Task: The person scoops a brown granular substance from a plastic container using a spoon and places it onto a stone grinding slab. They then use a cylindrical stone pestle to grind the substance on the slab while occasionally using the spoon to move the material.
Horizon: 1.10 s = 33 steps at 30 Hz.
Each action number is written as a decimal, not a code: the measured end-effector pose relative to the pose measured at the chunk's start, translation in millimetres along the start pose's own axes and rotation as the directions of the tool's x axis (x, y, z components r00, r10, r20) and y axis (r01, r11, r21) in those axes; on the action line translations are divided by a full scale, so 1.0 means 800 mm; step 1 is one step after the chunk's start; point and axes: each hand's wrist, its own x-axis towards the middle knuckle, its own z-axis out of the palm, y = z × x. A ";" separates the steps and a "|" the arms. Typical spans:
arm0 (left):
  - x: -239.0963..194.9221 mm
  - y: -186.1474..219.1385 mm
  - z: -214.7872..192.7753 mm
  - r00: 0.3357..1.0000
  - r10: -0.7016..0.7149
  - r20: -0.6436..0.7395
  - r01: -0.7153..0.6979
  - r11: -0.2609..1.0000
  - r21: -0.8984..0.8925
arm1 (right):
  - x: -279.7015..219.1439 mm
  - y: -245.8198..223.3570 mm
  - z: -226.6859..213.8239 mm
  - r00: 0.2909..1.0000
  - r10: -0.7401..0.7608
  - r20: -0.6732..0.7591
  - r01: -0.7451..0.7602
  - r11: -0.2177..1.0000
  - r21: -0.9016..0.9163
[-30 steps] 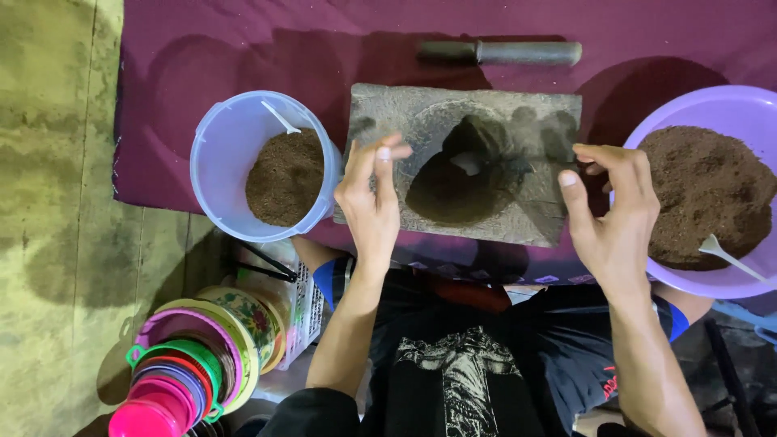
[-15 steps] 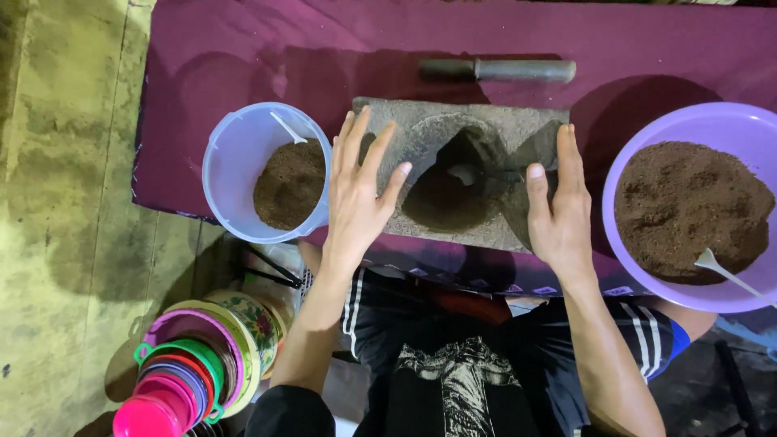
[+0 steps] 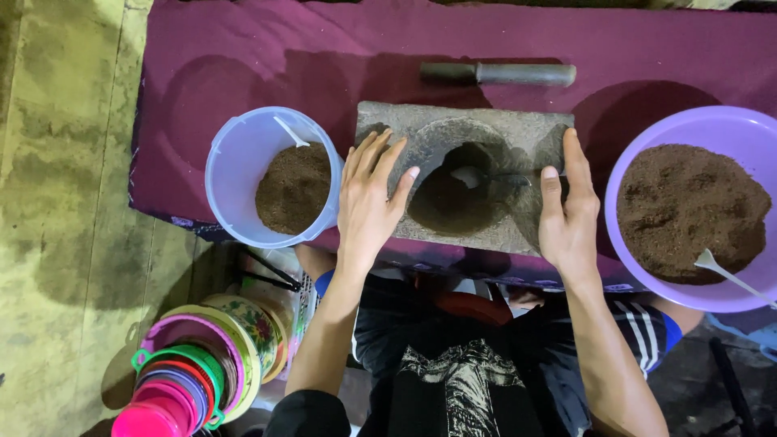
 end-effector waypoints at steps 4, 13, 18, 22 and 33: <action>0.000 0.000 -0.001 1.000 -0.001 0.002 0.001 1.000 -0.028 | 0.001 -0.002 0.000 1.000 -0.016 0.006 0.016 1.000 -0.005; 0.012 0.007 -0.016 0.997 -0.005 0.082 0.011 0.998 -0.068 | 0.014 -0.018 0.005 0.993 0.109 0.051 -0.109 0.994 0.004; 0.024 0.015 -0.024 0.987 -0.045 0.153 0.059 0.995 -0.085 | 0.020 -0.016 0.009 0.982 0.187 0.029 -0.186 0.981 -0.052; 0.027 0.012 -0.020 0.976 -0.049 0.210 0.054 0.998 -0.018 | 0.019 -0.007 0.007 0.979 0.200 0.047 -0.197 0.979 -0.048; 0.040 0.008 -0.023 0.972 -0.060 0.227 0.074 0.996 -0.055 | 0.026 -0.002 0.007 0.963 0.267 0.047 -0.264 0.963 -0.061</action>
